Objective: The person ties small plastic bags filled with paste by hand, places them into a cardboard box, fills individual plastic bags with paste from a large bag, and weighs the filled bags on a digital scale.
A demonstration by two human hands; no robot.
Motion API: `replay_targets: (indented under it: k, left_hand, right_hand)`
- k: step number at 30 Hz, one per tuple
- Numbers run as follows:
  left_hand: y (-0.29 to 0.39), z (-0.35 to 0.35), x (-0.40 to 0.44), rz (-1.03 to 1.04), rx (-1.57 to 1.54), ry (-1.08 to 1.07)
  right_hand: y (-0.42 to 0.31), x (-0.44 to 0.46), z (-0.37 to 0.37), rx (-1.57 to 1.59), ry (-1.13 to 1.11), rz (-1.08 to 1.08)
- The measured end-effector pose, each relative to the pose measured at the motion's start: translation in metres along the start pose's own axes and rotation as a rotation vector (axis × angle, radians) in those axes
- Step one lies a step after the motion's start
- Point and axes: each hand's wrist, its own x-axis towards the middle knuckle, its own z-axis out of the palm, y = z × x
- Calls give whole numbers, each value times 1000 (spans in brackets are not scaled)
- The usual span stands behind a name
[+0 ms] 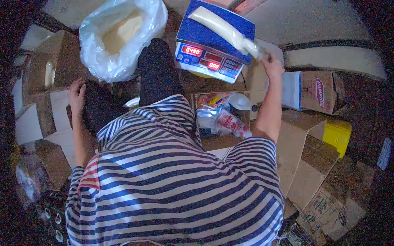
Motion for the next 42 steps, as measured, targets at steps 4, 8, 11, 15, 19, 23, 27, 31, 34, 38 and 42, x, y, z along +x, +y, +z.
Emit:
replay_targets:
  k: [4,8,11,15,19,23,27,31,34,38,42]
  left_hand:
    - [-7,2,-3,3,9,11]
    - [-2,2,-1,-20,22,19]
    - [-2,3,0,-28,-2,13]
    - [-7,4,-1,-5,0,12]
    - [-13,5,-1,-7,24,1]
    - [-5,3,-2,-17,19,19]
    - [-2,3,-1,16,-5,33]
    - [-1,3,-1,-15,-48,43]
    - [-2,1,-1,1,20,30]
    - [-2,2,0,3,14,24]
    - [-4,3,0,1,31,39]
  right_hand:
    - [31,2,28,192,21,-16]
    - [52,2,43,354,16,-15]
    - [48,-5,37,453,14,8]
    - [38,-16,29,524,-35,61]
    - [40,-24,30,625,-16,91]
    - [40,-27,31,603,-25,75]
    - [40,-25,30,547,-31,113]
    - [40,-21,27,452,-19,90]
    - [41,-14,26,260,0,40]
    - [32,6,18,68,-32,71]
    - [23,-8,21,332,-8,-12]
